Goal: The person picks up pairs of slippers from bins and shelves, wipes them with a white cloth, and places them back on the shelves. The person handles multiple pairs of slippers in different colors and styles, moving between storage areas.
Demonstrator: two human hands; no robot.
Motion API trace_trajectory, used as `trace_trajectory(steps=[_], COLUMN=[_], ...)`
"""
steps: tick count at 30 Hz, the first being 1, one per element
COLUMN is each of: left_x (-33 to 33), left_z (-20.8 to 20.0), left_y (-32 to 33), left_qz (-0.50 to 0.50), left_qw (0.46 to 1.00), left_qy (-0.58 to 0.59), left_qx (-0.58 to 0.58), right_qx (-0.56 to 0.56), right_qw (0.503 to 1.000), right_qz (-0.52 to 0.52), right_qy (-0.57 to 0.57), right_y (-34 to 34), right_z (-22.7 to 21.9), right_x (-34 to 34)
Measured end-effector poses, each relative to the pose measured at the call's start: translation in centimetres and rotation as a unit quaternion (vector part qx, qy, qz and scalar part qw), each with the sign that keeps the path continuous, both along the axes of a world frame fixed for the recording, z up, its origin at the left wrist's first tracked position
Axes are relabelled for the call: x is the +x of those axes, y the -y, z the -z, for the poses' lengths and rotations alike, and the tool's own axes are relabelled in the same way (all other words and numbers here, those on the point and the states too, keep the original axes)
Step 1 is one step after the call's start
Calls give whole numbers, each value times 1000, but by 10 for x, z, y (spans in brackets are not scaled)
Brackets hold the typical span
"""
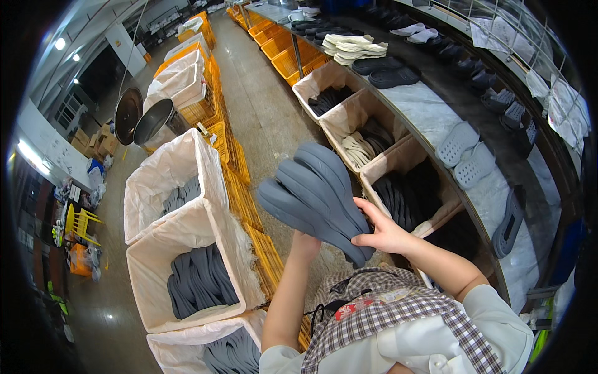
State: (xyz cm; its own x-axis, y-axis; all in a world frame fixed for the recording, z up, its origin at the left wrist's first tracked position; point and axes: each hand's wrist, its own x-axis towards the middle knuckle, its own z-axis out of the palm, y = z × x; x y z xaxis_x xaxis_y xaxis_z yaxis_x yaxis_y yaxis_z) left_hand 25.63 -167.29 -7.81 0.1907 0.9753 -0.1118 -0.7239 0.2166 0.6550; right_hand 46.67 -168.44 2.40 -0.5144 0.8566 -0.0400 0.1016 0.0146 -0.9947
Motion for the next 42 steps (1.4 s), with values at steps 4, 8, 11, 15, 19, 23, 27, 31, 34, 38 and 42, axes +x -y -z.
trace_trajectory(steps=[4, 8, 11, 15, 19, 23, 27, 31, 34, 38, 42], left_x=[4, 12, 14, 19, 27, 28, 27, 29, 31, 35, 39], left_z=[-6, -15, -29, -49, -61, -64, -60, -50, -43, -40, -44], left_y=[0, 16, 33, 38, 25, 31, 39, 38, 37, 39, 37], left_qz=[16, -41, 3, 77, 130, 108, 67, 111, 124, 118, 150], left_qw=[997, 987, 961, 994, 982, 986, 997, 990, 991, 991, 987], left_qy=[48, -134, -228, -46, 130, 112, -7, 65, 51, 59, 56], left_qx=[52, 83, 155, 60, -37, -52, -38, -57, -16, -9, 20], right_qx=[95, 320, 471, 214, -190, -137, -208, -95, -72, -55, -46], right_qw=[993, 936, 870, 975, 958, 970, 943, 984, 989, 994, 994], right_qz=[13, 45, 52, -55, 5, -22, 37, 3, 9, 19, 13], right_qy=[68, 139, 139, 3, -215, -202, -259, -151, -127, -91, -95], right_y=[3, -8, -25, -26, 2, 21, 31, 43, 49, 52, 58], right_z=[8, 19, 27, 24, 9, -4, -7, -6, -6, -6, -4], right_x=[5, 9, 14, 27, 23, 14, 15, 16, 18, 24, 31])
